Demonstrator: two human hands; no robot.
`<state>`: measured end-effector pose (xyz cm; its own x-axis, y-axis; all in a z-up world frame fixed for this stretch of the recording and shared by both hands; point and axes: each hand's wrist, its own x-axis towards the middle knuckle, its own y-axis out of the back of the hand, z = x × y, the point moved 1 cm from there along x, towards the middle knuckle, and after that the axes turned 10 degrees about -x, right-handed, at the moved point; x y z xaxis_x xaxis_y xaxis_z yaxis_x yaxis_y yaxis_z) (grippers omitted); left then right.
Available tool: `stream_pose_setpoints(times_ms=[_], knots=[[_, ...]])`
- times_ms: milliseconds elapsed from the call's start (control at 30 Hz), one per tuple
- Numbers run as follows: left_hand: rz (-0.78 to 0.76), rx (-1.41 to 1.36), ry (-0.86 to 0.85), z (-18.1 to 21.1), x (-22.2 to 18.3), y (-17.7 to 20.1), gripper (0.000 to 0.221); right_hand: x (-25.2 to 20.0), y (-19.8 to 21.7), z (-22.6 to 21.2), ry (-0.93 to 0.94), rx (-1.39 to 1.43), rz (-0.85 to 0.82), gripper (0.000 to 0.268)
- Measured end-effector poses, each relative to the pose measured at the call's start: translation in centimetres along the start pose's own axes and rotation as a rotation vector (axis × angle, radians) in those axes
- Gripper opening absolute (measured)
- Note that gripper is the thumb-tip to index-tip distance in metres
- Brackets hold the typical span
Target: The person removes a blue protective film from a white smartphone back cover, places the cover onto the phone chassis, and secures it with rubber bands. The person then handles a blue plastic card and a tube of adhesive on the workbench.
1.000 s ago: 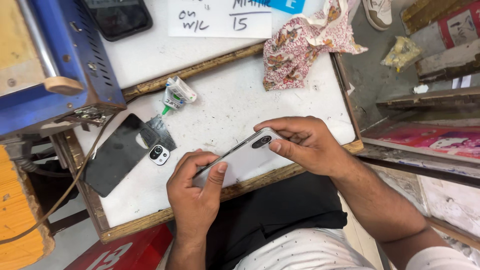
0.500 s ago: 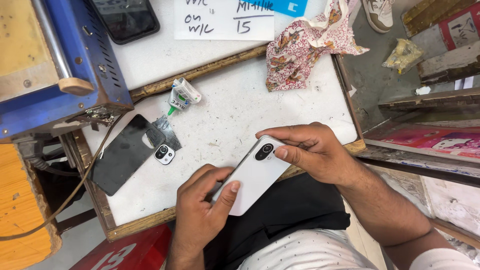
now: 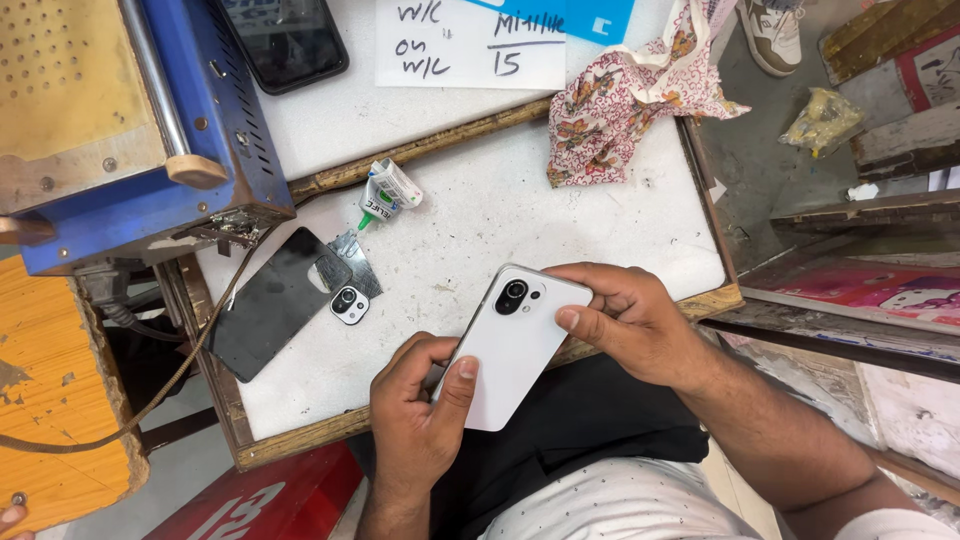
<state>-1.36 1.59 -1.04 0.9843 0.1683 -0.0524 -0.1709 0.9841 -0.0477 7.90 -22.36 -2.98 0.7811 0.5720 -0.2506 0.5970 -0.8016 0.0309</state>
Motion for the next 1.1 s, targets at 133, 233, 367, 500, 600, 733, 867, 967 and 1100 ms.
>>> stream_pose_setpoints(times_ms=[133,233,367,500,600,733,867,967,1100], knots=[[-0.017,-0.037,0.009,0.1,-0.1,-0.1,0.018,0.0,0.1,-1.2,0.104,0.028,-0.036,0.043],[-0.009,-0.062,0.128,-0.4,-0.3,-0.4,0.018,0.2,0.0,-1.6,0.124,0.047,-0.031,0.043],[-0.034,-0.081,0.059,-1.1,-0.4,-0.9,0.017,0.2,0.3,-1.1,0.139,0.033,-0.001,0.042],[0.018,-0.068,0.1,-1.5,-0.6,-1.4,0.017,0.3,0.5,-0.3,0.102,0.046,0.022,0.043],[0.074,-0.14,0.097,-1.4,-0.4,-1.8,0.02,0.5,0.0,0.2,0.081,0.087,0.005,0.046],[0.163,-0.191,0.113,-1.6,0.1,-2.7,0.024,0.7,-1.4,1.4,0.085,-0.038,-0.07,0.04],[0.106,-0.187,0.107,-2.8,0.1,-2.5,0.029,1.2,-1.2,3.0,0.022,-0.03,-0.093,0.035],[0.094,-0.183,0.127,-3.9,-0.4,-1.1,0.036,1.6,-0.8,3.8,0.046,-0.057,-0.096,0.036],[0.207,-0.094,0.024,-4.5,-1.8,1.3,0.041,1.8,-0.5,4.4,0.008,0.138,-0.027,0.04]])
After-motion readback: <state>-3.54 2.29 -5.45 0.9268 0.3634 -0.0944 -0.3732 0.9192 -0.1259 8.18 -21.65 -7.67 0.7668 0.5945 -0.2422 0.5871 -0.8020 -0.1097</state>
